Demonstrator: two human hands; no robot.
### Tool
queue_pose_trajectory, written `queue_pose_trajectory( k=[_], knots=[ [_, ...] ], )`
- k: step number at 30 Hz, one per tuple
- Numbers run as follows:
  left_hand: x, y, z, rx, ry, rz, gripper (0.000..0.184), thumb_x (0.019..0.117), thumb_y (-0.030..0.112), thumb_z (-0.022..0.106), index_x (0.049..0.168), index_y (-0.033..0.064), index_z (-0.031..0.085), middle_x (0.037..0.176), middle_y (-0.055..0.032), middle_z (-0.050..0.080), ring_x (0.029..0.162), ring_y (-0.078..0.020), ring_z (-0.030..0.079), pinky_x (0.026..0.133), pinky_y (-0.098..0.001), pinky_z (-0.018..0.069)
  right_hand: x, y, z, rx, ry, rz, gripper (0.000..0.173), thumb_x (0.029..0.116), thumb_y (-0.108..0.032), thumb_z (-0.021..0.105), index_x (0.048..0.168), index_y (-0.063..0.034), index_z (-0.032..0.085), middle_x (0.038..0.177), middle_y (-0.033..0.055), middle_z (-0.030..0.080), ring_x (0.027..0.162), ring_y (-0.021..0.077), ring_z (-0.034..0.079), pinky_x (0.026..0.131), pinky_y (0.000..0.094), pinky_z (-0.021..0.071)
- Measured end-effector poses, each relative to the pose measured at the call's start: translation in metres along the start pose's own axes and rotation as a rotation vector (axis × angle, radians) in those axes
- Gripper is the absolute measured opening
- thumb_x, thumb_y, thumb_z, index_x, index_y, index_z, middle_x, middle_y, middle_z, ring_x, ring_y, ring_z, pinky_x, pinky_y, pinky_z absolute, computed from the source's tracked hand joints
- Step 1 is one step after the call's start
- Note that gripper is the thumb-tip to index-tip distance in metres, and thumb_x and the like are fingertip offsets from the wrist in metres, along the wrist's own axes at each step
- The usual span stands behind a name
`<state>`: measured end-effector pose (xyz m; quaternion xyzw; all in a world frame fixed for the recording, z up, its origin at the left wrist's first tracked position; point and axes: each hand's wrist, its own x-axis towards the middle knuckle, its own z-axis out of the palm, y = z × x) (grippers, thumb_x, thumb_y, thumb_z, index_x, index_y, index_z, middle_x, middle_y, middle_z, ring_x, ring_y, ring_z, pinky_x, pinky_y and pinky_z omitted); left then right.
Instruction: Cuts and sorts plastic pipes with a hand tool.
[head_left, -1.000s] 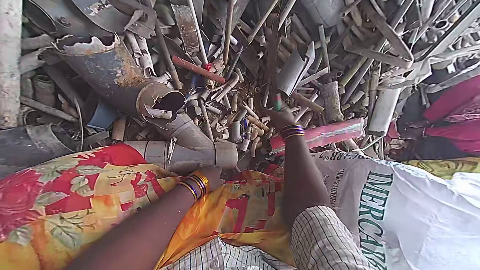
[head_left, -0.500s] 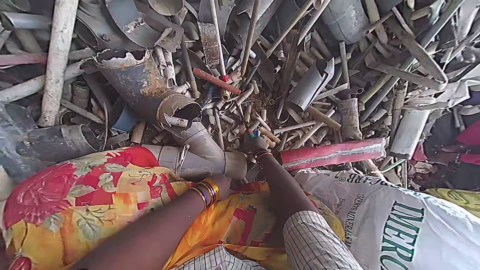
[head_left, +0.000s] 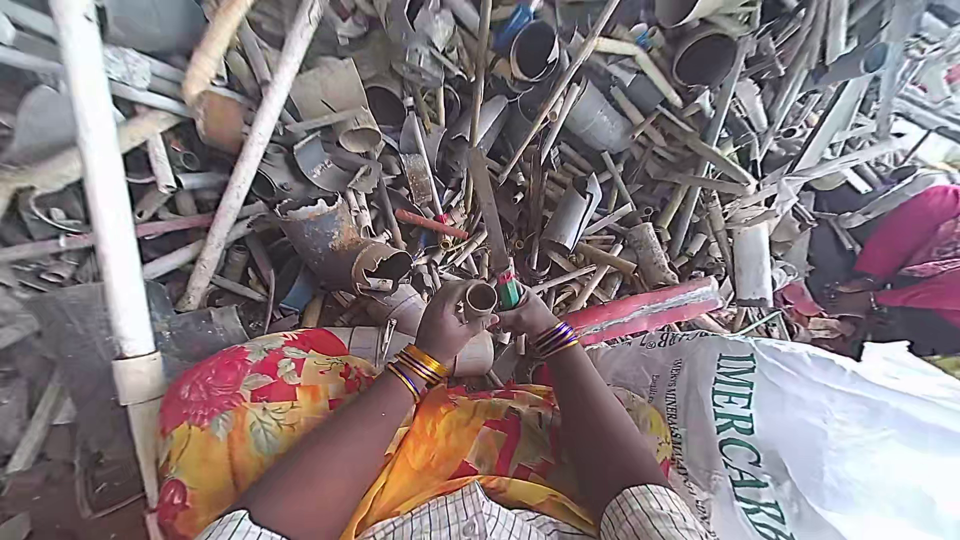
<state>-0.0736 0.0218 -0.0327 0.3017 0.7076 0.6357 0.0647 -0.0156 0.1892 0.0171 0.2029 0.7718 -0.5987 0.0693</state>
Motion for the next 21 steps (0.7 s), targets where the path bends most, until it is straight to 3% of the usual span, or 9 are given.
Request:
queue_pose_trajectory(
  k=[2,5,8,10,12,13,15,19,21],
  knots=[
    [-0.005,0.003,-0.01,0.098,0.036,0.16,0.05,0.0764,0.019,0.086,0.12,-0.0002,0.073,0.123,-0.021,0.066,0.111,-0.0311,0.066,0.097,-0.0459,0.0539,-0.019,-0.008,0.004,0.004,0.107,-0.037,0.042,0.0808,0.004,0.072,0.121,0.0004,0.06,0.076,0.0029,0.06,0.052,0.0046,0.05,0.049,0.0211,0.0446],
    [-0.009,0.01,-0.026,0.182,0.113,0.303,0.045,0.0734,0.011,0.084,0.116,-0.0005,0.075,0.121,-0.0228,0.069,0.112,-0.0366,0.066,0.097,-0.0501,0.0532,-0.063,-0.029,0.002,0.013,0.434,-0.143,0.036,0.0957,-0.006,0.066,0.129,0.0022,0.056,0.084,0.0079,0.063,0.059,0.0101,0.054,0.056,0.0286,0.0497],
    [-0.015,0.017,-0.042,0.222,0.101,0.262,0.05,0.0744,0.007,0.086,0.122,-0.0021,0.071,0.125,-0.0233,0.068,0.117,-0.0377,0.065,0.101,-0.0518,0.0515,-0.106,-0.039,0.007,0.155,0.838,-0.39,0.03,0.1025,-0.019,0.053,0.128,-0.004,0.048,0.072,-0.0048,0.057,0.05,0.0024,0.052,0.047,0.0211,0.0473],
    [-0.014,0.016,-0.046,0.253,0.115,0.25,0.05,0.075,0.007,0.085,0.122,-0.0022,0.071,0.125,-0.0231,0.068,0.118,-0.0383,0.065,0.102,-0.0535,0.0511,-0.12,-0.033,0.022,0.214,0.952,-0.532,0.035,0.1036,-0.024,0.046,0.132,-0.0046,0.036,0.076,-0.0077,0.055,0.052,0.0013,0.054,0.049,0.0204,0.0504],
    [-0.013,0.015,-0.045,0.279,0.136,0.251,0.05,0.0742,0.007,0.087,0.121,-0.0022,0.071,0.123,-0.0229,0.07,0.116,-0.0377,0.067,0.102,-0.0528,0.0524,-0.132,-0.013,0.051,0.12,0.816,-0.47,0.038,0.0999,-0.022,0.047,0.125,0.0042,0.036,0.072,-0.005,0.055,0.054,0.0037,0.055,0.054,0.0248,0.0528],
    [-0.014,0.016,-0.044,0.285,0.134,0.227,0.05,0.0744,0.006,0.088,0.121,-0.0025,0.072,0.122,-0.0229,0.07,0.115,-0.0372,0.068,0.101,-0.0525,0.053,-0.14,-0.003,0.063,0.025,0.617,-0.341,0.041,0.0992,-0.017,0.049,0.127,0.0123,0.04,0.074,0.0014,0.056,0.057,0.0073,0.055,0.057,0.0283,0.0526],
    [-0.017,0.019,-0.043,0.295,0.11,0.125,0.05,0.0772,0.009,0.088,0.122,-0.0039,0.071,0.121,-0.0248,0.07,0.114,-0.0389,0.068,0.1,-0.0551,0.0525,-0.148,0.008,0.071,-0.02,0.277,-0.092,0.044,0.1032,-0.017,0.052,0.139,0.0068,0.045,0.083,0.0055,0.058,0.059,0.0088,0.053,0.056,0.0279,0.0494],
    [-0.018,0.02,-0.047,0.295,0.08,-0.028,0.054,0.08,0.013,0.087,0.126,-0.0056,0.067,0.123,-0.0266,0.068,0.117,-0.0405,0.066,0.104,-0.0559,0.0489,-0.15,0.009,0.079,0.003,0.583,-0.143,0.042,0.1042,-0.017,0.047,0.137,0.0083,0.04,0.084,0.0068,0.056,0.061,0.0096,0.055,0.059,0.0275,0.0516],
    [-0.019,0.023,-0.049,0.257,0.08,-0.123,0.059,0.0808,0.014,0.087,0.13,-0.0068,0.063,0.125,-0.0271,0.067,0.118,-0.0393,0.065,0.106,-0.0542,0.0478,-0.157,0.005,0.082,-0.151,0.371,-0.033,0.044,0.1065,-0.015,0.048,0.141,0.0113,0.04,0.098,0.0193,0.063,0.077,0.0218,0.063,0.075,0.0393,0.0546]
  ],
)
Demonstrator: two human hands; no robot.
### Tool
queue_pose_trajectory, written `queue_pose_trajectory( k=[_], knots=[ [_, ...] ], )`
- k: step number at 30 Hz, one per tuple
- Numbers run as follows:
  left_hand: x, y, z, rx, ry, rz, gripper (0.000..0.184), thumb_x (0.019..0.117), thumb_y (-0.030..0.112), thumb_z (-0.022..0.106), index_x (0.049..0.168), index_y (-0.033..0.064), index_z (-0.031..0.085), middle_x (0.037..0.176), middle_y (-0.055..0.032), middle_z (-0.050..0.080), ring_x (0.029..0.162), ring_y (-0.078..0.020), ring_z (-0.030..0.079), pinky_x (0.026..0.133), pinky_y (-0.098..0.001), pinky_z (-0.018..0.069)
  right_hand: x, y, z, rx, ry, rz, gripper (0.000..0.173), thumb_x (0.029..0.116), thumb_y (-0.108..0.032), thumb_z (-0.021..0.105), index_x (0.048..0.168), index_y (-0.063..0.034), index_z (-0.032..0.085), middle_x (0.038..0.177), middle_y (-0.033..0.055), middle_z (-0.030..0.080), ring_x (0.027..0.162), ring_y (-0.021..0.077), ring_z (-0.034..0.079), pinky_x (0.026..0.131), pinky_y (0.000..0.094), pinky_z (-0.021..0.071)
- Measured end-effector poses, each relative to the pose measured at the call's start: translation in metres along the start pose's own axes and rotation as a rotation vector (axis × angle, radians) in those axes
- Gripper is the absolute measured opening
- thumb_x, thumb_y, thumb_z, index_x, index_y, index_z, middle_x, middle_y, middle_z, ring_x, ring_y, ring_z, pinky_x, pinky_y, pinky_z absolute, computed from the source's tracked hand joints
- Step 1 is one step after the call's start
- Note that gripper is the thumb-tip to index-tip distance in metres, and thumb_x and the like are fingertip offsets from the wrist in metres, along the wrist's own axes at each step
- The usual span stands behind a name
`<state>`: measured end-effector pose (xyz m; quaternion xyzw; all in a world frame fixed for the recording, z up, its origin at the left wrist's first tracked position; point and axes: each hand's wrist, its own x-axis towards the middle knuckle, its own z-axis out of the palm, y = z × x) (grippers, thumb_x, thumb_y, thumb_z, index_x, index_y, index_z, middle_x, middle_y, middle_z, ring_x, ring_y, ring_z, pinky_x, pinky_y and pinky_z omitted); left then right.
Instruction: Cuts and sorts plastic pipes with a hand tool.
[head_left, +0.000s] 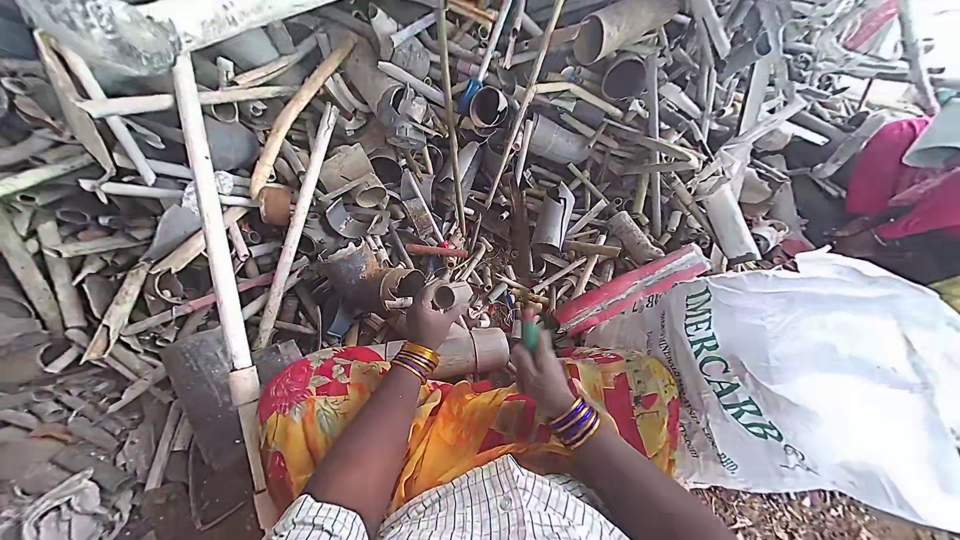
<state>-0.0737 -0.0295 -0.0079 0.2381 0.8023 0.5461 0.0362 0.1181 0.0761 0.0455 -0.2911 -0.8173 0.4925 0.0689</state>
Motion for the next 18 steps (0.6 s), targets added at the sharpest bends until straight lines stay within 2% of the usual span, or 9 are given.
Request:
queue_pose_trajectory(
  k=[2,4,6,8,10,11,13,15,18],
  knots=[
    [0.003,-0.003,0.001,-0.091,0.013,-0.129,0.062,0.08,0.013,0.087,0.132,-0.0064,0.06,0.123,-0.0264,0.068,0.117,-0.0358,0.066,0.105,-0.0515,0.0485,0.001,0.002,-0.002,-0.043,-0.227,0.044,0.042,0.107,-0.018,0.051,0.142,0.0038,0.045,0.105,0.0175,0.064,0.081,0.0215,0.062,0.077,0.0396,0.0529],
    [0.007,-0.009,0.002,-0.337,0.061,-0.265,0.062,0.0804,0.005,0.085,0.133,-0.0082,0.055,0.12,-0.0252,0.066,0.109,-0.0272,0.066,0.098,-0.0416,0.0529,0.004,0.008,-0.003,0.092,-0.067,-0.01,0.043,0.1038,-0.017,0.052,0.141,0.0038,0.048,0.097,0.0133,0.063,0.071,0.0161,0.059,0.067,0.0349,0.0517],
    [0.007,-0.005,0.003,-0.753,0.092,-0.409,0.046,0.0936,-0.006,0.065,0.135,-0.0063,0.045,0.114,-0.0185,0.062,0.092,-0.0182,0.069,0.082,-0.032,0.0606,0.014,0.018,-0.004,0.24,0.179,-0.038,0.043,0.1037,-0.017,0.051,0.139,0.0067,0.046,0.091,0.0094,0.06,0.068,0.0108,0.056,0.065,0.0301,0.0509],
    [0.006,0.0,0.002,-1.059,0.081,-0.566,0.02,0.1085,0.01,0.043,0.127,0.0024,0.048,0.098,-0.0112,0.067,0.073,-0.0167,0.07,0.067,-0.0303,0.0612,0.022,0.033,-0.007,0.256,0.319,-0.012,0.045,0.1037,-0.018,0.05,0.141,0.0069,0.045,0.1,0.0142,0.063,0.08,0.0139,0.062,0.075,0.0326,0.0532],
    [0.007,-0.001,-0.001,-1.206,-0.02,-0.657,0.034,0.1109,0.033,0.027,0.108,0.0102,0.053,0.078,-0.0048,0.065,0.057,-0.0121,0.063,0.051,-0.0251,0.0553,0.026,0.046,-0.006,0.211,0.32,0.032,0.045,0.1049,-0.017,0.05,0.142,0.0068,0.046,0.108,0.0191,0.066,0.088,0.0189,0.065,0.083,0.0372,0.0533],
    [0.007,-0.002,-0.003,-1.249,-0.074,-0.678,0.042,0.1098,0.04,0.023,0.102,0.012,0.053,0.072,-0.0034,0.063,0.053,-0.0112,0.06,0.047,-0.0242,0.0519,0.027,0.048,-0.003,0.194,0.289,0.06,0.043,0.1055,-0.018,0.049,0.142,0.0059,0.046,0.105,0.0177,0.065,0.084,0.0188,0.064,0.08,0.0374,0.0529],
    [0.005,-0.003,-0.002,-1.306,-0.15,-0.679,0.049,0.1081,0.045,0.018,0.095,0.0141,0.053,0.068,-0.0013,0.059,0.048,-0.0096,0.054,0.043,-0.0221,0.0454,0.027,0.048,0.003,0.159,0.208,0.072,0.043,0.1064,-0.018,0.049,0.143,0.004,0.046,0.103,0.017,0.065,0.081,0.0199,0.064,0.078,0.038,0.0533],
    [0.003,-0.006,0.001,-1.352,-0.207,-0.654,0.054,0.1069,0.047,0.013,0.093,0.0146,0.054,0.065,-0.0005,0.058,0.046,-0.0086,0.051,0.04,-0.0209,0.0428,0.025,0.046,0.006,0.081,0.13,-0.002,0.047,0.106,-0.019,0.05,0.146,0.0053,0.044,0.113,0.0233,0.067,0.094,0.0275,0.069,0.088,0.0432,0.0541],
    [0.004,-0.007,0.003,-1.359,-0.21,-0.661,0.055,0.1069,0.048,0.013,0.091,0.015,0.054,0.063,0.0006,0.056,0.044,-0.0078,0.049,0.04,-0.0202,0.0408,0.024,0.045,0.009,-0.062,0.046,-0.124,0.051,0.105,-0.022,0.05,0.147,0.0064,0.044,0.115,0.0258,0.068,0.1,0.0332,0.069,0.094,0.0464,0.0526]
  ],
)
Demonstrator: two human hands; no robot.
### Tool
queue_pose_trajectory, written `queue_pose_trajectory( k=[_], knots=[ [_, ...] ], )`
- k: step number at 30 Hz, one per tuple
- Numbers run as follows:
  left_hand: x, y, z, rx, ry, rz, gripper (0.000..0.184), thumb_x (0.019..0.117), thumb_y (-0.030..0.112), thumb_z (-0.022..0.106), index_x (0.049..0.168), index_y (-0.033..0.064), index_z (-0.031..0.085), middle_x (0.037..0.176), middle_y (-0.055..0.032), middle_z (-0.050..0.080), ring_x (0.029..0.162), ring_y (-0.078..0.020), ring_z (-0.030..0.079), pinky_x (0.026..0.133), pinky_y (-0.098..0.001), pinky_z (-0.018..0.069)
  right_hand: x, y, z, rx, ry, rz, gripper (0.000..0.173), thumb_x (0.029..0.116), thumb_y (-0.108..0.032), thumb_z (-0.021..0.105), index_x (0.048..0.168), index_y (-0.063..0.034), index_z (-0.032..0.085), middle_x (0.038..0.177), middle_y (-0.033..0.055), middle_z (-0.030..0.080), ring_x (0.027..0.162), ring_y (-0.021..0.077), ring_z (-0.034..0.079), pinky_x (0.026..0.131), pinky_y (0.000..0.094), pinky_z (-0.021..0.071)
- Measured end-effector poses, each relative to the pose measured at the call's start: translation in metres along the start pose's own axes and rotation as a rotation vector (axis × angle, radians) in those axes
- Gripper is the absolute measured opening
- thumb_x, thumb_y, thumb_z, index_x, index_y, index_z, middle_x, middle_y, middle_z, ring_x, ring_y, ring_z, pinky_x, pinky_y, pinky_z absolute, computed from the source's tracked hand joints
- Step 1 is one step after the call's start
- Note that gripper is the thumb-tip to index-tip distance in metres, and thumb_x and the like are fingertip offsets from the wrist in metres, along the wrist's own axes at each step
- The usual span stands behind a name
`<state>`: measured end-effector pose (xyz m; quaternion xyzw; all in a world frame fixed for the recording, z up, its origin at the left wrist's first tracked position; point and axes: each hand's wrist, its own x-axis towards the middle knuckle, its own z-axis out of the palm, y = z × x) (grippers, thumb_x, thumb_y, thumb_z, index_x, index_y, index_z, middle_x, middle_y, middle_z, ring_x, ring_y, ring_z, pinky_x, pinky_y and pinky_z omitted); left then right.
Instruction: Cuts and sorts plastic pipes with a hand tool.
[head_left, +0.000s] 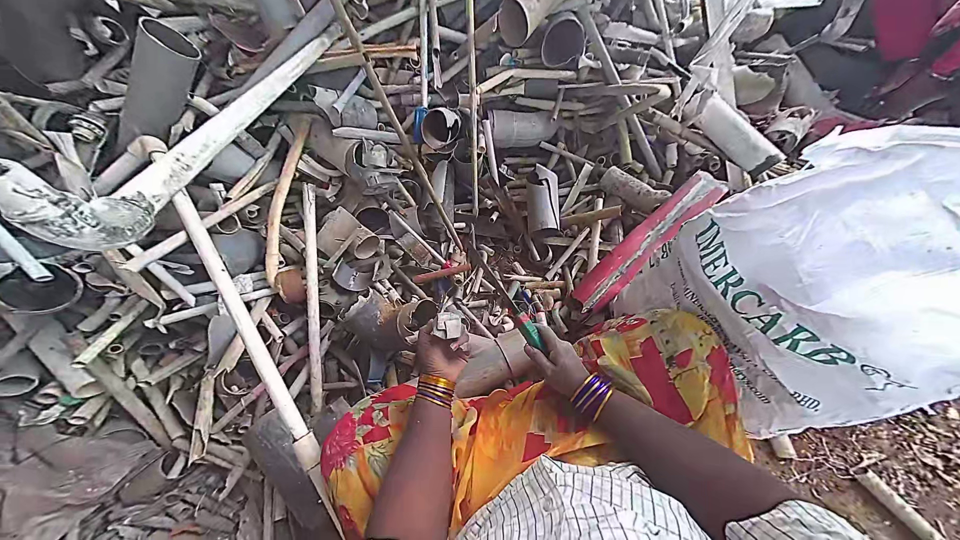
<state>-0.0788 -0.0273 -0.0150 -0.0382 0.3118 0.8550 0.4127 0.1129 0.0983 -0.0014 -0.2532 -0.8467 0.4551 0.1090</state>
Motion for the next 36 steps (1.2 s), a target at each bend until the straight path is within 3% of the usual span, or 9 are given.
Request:
queue_pose_trajectory(
  k=[4,9,19,21,22,23,25,28,36],
  knots=[
    [0.0,0.002,0.005,-0.04,0.101,-0.011,0.049,0.1087,0.047,0.021,0.091,0.0136,0.052,0.062,0.0,0.055,0.045,-0.0092,0.052,0.043,-0.0212,0.0462,0.0,-0.001,0.003,-0.075,-0.058,-0.061,0.054,0.1051,-0.023,0.05,0.149,0.0072,0.043,0.125,0.0278,0.065,0.11,0.0373,0.068,0.101,0.0492,0.051],
    [0.001,0.0,0.016,0.0,0.207,0.033,0.045,0.1116,0.046,0.026,0.104,0.0112,0.053,0.069,-0.0012,0.06,0.051,-0.0086,0.061,0.049,-0.0211,0.0543,0.001,0.0,0.003,-0.093,-0.078,-0.039,0.054,0.1055,-0.023,0.05,0.15,0.007,0.041,0.128,0.028,0.064,0.112,0.0385,0.067,0.101,0.0503,0.0504],
    [0.006,-0.003,0.014,0.055,0.316,0.085,0.045,0.1102,0.051,0.029,0.104,0.0124,0.05,0.069,0.0008,0.059,0.052,-0.0068,0.06,0.05,-0.0203,0.0541,0.002,-0.003,0.003,-0.08,-0.102,-0.022,0.054,0.106,-0.024,0.05,0.15,0.0064,0.041,0.129,0.0285,0.063,0.113,0.038,0.067,0.102,0.0497,0.0497],
    [0.007,-0.003,0.014,0.059,0.33,0.095,0.043,0.1102,0.051,0.03,0.104,0.0127,0.05,0.069,0.0008,0.058,0.051,-0.0068,0.059,0.05,-0.0205,0.054,0.002,-0.002,0.002,0.053,-0.112,-0.021,0.052,0.1049,-0.022,0.051,0.148,0.0069,0.044,0.125,0.0259,0.064,0.104,0.0305,0.068,0.095,0.0425,0.0529],
    [0.008,-0.003,0.014,0.056,0.332,0.1,0.043,0.1102,0.05,0.031,0.103,0.0127,0.05,0.068,0.0008,0.059,0.051,-0.0068,0.059,0.049,-0.0207,0.0543,0.002,-0.001,0.003,0.184,-0.12,-0.004,0.05,0.1039,-0.022,0.051,0.145,0.0055,0.047,0.115,0.0192,0.065,0.089,0.0214,0.066,0.083,0.0346,0.0545],
    [0.008,-0.004,0.014,0.055,0.334,0.104,0.042,0.1103,0.049,0.032,0.103,0.0123,0.051,0.067,0.0006,0.059,0.05,-0.0069,0.06,0.049,-0.0209,0.0546,0.003,0.002,0.006,0.365,-0.132,0.016,0.046,0.1022,-0.023,0.05,0.14,0.0022,0.049,0.095,0.0072,0.062,0.069,0.0102,0.06,0.065,0.0247,0.0517],
    [0.008,-0.004,0.015,0.057,0.339,0.104,0.04,0.1103,0.048,0.034,0.103,0.012,0.05,0.068,0.0005,0.058,0.05,-0.007,0.059,0.048,-0.0208,0.0546,0.002,0.003,0.008,0.747,-0.199,0.086,0.036,0.1013,-0.021,0.046,0.132,-0.0031,0.05,0.069,-0.0032,0.055,0.048,0.004,0.05,0.046,0.0191,0.045],
    [0.007,-0.004,0.016,0.067,0.349,0.103,0.04,0.1103,0.048,0.033,0.104,0.0126,0.05,0.068,0.001,0.058,0.05,-0.0065,0.059,0.048,-0.0201,0.0542,0.001,0.002,0.004,0.948,-0.283,0.129,0.032,0.1027,-0.02,0.038,0.128,-0.0041,0.05,0.059,-0.0051,0.051,0.041,0.0029,0.046,0.041,0.0172,0.0412],
    [0.007,-0.004,0.016,0.052,0.35,0.095,0.041,0.1098,0.05,0.034,0.101,0.013,0.051,0.067,0.0013,0.057,0.05,-0.0064,0.058,0.048,-0.0201,0.0538,0.001,0.0,0.004,0.925,-0.279,0.173,0.034,0.1041,-0.019,0.035,0.132,-0.0038,0.05,0.059,-0.004,0.053,0.04,0.0031,0.045,0.04,0.0173,0.0405]
  ],
)
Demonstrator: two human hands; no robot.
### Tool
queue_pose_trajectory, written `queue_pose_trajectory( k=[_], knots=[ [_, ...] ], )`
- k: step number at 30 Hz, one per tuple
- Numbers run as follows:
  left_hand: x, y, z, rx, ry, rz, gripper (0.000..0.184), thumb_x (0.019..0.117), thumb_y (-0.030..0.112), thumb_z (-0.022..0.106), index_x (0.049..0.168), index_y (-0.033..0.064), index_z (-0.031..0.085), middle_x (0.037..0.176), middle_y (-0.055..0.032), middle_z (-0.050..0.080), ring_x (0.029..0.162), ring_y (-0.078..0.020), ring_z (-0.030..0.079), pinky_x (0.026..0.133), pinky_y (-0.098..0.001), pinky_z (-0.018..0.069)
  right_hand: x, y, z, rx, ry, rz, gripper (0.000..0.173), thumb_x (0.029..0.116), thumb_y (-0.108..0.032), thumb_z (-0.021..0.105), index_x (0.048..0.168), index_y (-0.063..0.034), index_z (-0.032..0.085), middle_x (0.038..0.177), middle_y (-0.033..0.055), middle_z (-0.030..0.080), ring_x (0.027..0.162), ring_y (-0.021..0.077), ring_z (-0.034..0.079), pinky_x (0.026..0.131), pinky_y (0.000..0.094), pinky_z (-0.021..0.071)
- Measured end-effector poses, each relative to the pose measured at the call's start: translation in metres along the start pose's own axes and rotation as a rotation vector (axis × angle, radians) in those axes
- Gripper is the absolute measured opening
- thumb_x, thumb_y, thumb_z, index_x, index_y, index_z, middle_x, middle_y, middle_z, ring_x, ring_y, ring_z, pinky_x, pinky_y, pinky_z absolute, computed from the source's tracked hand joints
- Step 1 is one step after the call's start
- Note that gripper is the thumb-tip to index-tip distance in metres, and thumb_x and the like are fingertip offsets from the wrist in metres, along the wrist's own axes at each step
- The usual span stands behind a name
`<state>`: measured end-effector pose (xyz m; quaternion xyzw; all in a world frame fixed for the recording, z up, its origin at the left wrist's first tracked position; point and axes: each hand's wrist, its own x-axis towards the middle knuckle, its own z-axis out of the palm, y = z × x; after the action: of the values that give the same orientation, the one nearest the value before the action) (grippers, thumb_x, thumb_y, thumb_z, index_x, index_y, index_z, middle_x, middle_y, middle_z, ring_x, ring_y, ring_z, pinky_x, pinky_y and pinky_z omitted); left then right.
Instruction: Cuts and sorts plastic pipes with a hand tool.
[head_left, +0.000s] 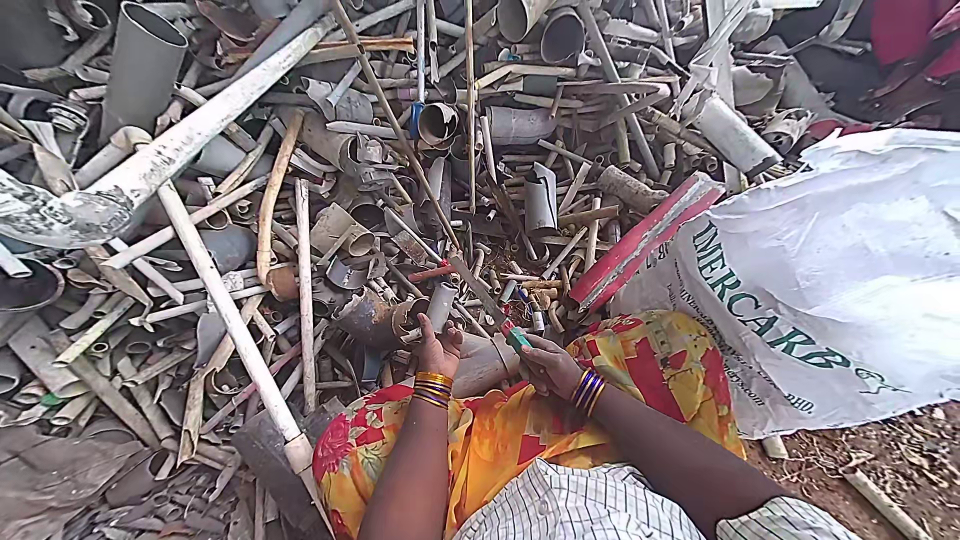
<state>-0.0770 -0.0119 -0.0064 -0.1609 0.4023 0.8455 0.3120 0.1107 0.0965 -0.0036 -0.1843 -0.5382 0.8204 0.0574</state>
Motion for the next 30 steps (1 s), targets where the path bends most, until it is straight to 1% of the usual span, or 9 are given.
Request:
queue_pose_trajectory(
  k=[5,7,8,9,10,12,15,19,30],
  knots=[
    [0.0,0.001,0.0,0.004,0.004,0.003,0.041,0.11,0.049,0.034,0.102,0.0129,0.05,0.068,0.0013,0.057,0.05,-0.0065,0.058,0.048,-0.0205,0.0539,0.001,0.001,0.0,-0.033,-0.004,-0.002,0.035,0.1031,-0.02,0.038,0.132,-0.0035,0.05,0.06,-0.0042,0.054,0.04,0.0026,0.045,0.04,0.0174,0.0403],
    [0.001,0.002,0.0,-0.003,0.025,0.033,0.038,0.11,0.048,0.035,0.102,0.013,0.05,0.068,0.0013,0.057,0.05,-0.0064,0.058,0.048,-0.0203,0.0535,0.001,0.001,0.0,-0.282,0.067,-0.05,0.039,0.1013,-0.02,0.046,0.135,-0.0025,0.051,0.071,-0.0017,0.056,0.048,0.0041,0.048,0.047,0.0199,0.0433],
    [0.003,0.004,0.0,-0.006,0.036,0.061,0.036,0.1103,0.047,0.036,0.103,0.0134,0.049,0.068,0.0013,0.057,0.05,-0.0062,0.058,0.048,-0.0203,0.0531,0.001,-0.001,-0.001,-0.494,0.09,-0.059,0.044,0.1028,-0.022,0.05,0.142,-0.0006,0.05,0.088,0.0052,0.06,0.061,0.0087,0.054,0.058,0.0246,0.0486],
    [0.005,0.007,0.0,-0.005,0.045,0.094,0.034,0.1106,0.045,0.036,0.105,0.014,0.049,0.069,0.0014,0.057,0.051,-0.0059,0.057,0.049,-0.0201,0.0529,0.001,-0.003,-0.002,-0.688,0.099,-0.046,0.05,0.1039,-0.023,0.052,0.147,0.0,0.048,0.11,0.0149,0.065,0.081,0.0169,0.063,0.077,0.0325,0.0537],
    [0.008,0.01,-0.002,0.001,0.051,0.122,0.032,0.1108,0.044,0.037,0.108,0.0144,0.048,0.07,0.0014,0.056,0.052,-0.0059,0.057,0.05,-0.0199,0.0526,0.002,-0.004,-0.002,-0.827,0.105,-0.036,0.053,0.104,-0.024,0.054,0.151,-0.0002,0.046,0.123,0.0216,0.067,0.1,0.0258,0.068,0.092,0.0411,0.0531],
    [0.013,0.015,-0.006,0.02,0.076,0.16,0.03,0.111,0.042,0.038,0.112,0.0133,0.047,0.073,0.0005,0.055,0.053,-0.0067,0.055,0.051,-0.0205,0.052,0.005,0.0,-0.002,-0.985,0.108,-0.024,0.054,0.1042,-0.026,0.054,0.153,-0.0024,0.045,0.13,0.0252,0.065,0.115,0.0355,0.066,0.104,0.0509,0.0482],
    [0.016,0.02,-0.008,0.067,0.11,0.207,0.025,0.1111,0.037,0.042,0.116,0.0133,0.045,0.078,-0.0006,0.053,0.055,-0.0076,0.054,0.053,-0.0215,0.0516,0.006,-0.002,-0.001,-1.071,0.116,-0.035,0.054,0.1037,-0.026,0.054,0.153,-0.0045,0.047,0.13,0.0239,0.066,0.118,0.0366,0.066,0.106,0.0518,0.0472],
    [0.019,0.024,-0.01,0.172,0.141,0.28,0.033,0.1115,0.032,0.043,0.136,0.0098,0.041,0.092,-0.005,0.051,0.065,-0.0113,0.055,0.061,-0.025,0.052,0.003,-0.01,-0.001,-1.142,0.105,-0.007,0.055,0.104,-0.027,0.053,0.154,-0.0064,0.046,0.127,0.0249,0.067,0.117,0.039,0.066,0.105,0.0533,0.0467],
    [0.018,0.024,-0.009,0.193,0.17,0.341,0.033,0.1118,0.029,0.043,0.136,0.0073,0.04,0.091,-0.0065,0.051,0.067,-0.0126,0.057,0.065,-0.0273,0.0542,0.002,-0.012,0.0,-1.145,0.091,-0.005,0.055,0.1047,-0.027,0.052,0.155,-0.0081,0.044,0.127,0.0243,0.067,0.116,0.0393,0.066,0.104,0.054,0.0472]
  ],
)
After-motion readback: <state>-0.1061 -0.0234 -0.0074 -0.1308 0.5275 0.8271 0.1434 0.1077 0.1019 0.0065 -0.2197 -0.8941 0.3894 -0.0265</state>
